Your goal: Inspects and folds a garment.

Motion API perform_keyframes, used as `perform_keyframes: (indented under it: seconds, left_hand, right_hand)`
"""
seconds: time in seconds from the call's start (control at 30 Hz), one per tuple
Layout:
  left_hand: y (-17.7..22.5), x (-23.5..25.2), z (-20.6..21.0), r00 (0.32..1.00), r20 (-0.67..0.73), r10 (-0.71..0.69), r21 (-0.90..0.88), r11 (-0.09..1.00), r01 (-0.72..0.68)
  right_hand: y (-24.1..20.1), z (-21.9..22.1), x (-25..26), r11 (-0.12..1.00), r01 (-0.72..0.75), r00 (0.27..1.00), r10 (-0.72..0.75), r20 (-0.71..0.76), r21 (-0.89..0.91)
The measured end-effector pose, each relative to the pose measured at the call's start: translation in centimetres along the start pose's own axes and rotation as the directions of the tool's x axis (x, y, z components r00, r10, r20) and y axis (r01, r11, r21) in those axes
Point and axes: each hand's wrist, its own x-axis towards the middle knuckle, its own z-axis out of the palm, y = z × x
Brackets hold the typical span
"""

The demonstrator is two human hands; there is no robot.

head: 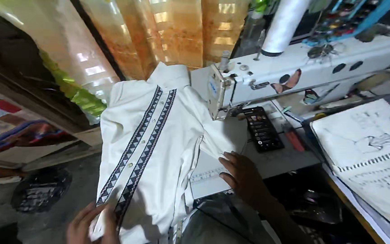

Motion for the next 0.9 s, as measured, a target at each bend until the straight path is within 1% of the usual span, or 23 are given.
perform_keyframes:
  seconds: [0.03,0.07,0.1,0.13,0.17,0.2,0.23,0.27,0.3,0.33,0.4,0.5,0.6,0.7,0.77,0.83,0.9]
  left_hand:
    - [2.4,1.5,1.7,0.993,0.089,0.078,-0.117,0.991,-0.067]
    - [4.9,2.6,3.6,0.971,0.179,0.16,-0.222,0.968,-0.118]
    - [7.1,3.3,5.7,0.936,0.259,0.237,-0.298,0.942,-0.156]
    - [8.9,3.5,7.8,0.892,0.328,0.31,-0.333,0.922,-0.198]
    - [10.2,3.6,10.0,0.842,0.393,0.369,-0.331,0.911,-0.245]
    - [10.8,3.4,11.9,0.796,0.454,0.4,-0.291,0.911,-0.292]
    - [10.9,3.4,13.6,0.767,0.505,0.396,-0.217,0.918,-0.331]
    - [10.7,3.4,14.7,0.758,0.548,0.354,-0.14,0.932,-0.334]
    - [10.3,3.7,15.2,0.766,0.574,0.29,-0.076,0.95,-0.303]
    - [9.7,4.1,15.3,0.783,0.578,0.228,-0.033,0.966,-0.257]
    - [8.0,4.7,15.0,0.815,0.558,0.157,-0.013,0.983,-0.181]
    - [5.9,5.1,14.4,0.818,0.553,0.156,-0.045,0.986,-0.158]
    - [5.4,5.4,13.5,0.825,0.537,0.175,-0.05,0.983,-0.175]
    - [7.2,5.0,12.8,0.86,0.445,0.25,-0.059,0.966,-0.251]
    - [9.5,4.3,12.7,0.86,0.39,0.329,-0.125,0.944,-0.304]
    - [11.3,3.6,13.6,0.832,0.369,0.415,-0.237,0.907,-0.348]
    - [12.4,3.4,15.0,0.777,0.395,0.491,-0.328,0.865,-0.38]
  right_hand:
    - [0.0,0.1,-0.3,1.0,-0.005,0.999,0.006,-0.034,0.006]
    - [-0.1,0.2,-0.5,1.0,-0.011,0.997,0.012,-0.077,0.014]
    - [-0.1,0.5,-0.6,1.0,-0.021,0.992,0.023,-0.122,0.021]
    - [-0.1,0.7,-0.6,0.999,-0.035,0.987,0.039,-0.158,0.027]
    - [0.0,0.9,-0.6,0.998,-0.054,0.981,0.06,-0.183,0.034]
    - [0.0,1.0,-0.6,0.997,-0.071,0.978,0.078,-0.196,0.04]
    - [0.1,1.1,-0.7,0.996,-0.082,0.975,0.089,-0.205,0.044]
    - [0.2,1.3,-0.7,0.995,-0.089,0.971,0.096,-0.221,0.041]
    - [0.3,1.4,-0.8,0.995,-0.093,0.965,0.099,-0.245,0.035]
    - [0.4,1.5,-0.7,0.995,-0.093,0.957,0.098,-0.275,0.03]
    - [0.7,2.0,-0.7,0.996,-0.089,0.935,0.088,-0.343,0.013]
    - [0.7,2.5,-0.5,0.996,-0.091,0.926,0.09,-0.366,0.015]
    - [0.6,1.9,-0.5,0.993,-0.079,0.944,0.103,-0.314,0.09]
    - [0.5,0.4,-0.5,0.976,-0.094,0.959,0.142,-0.244,0.198]
    - [0.7,-0.2,-0.2,0.967,-0.114,0.959,0.168,-0.23,0.229]
    - [0.8,-0.2,0.1,0.965,-0.125,0.956,0.179,-0.234,0.229]
    - [0.9,-0.3,0.4,0.966,-0.122,0.962,0.171,-0.214,0.227]
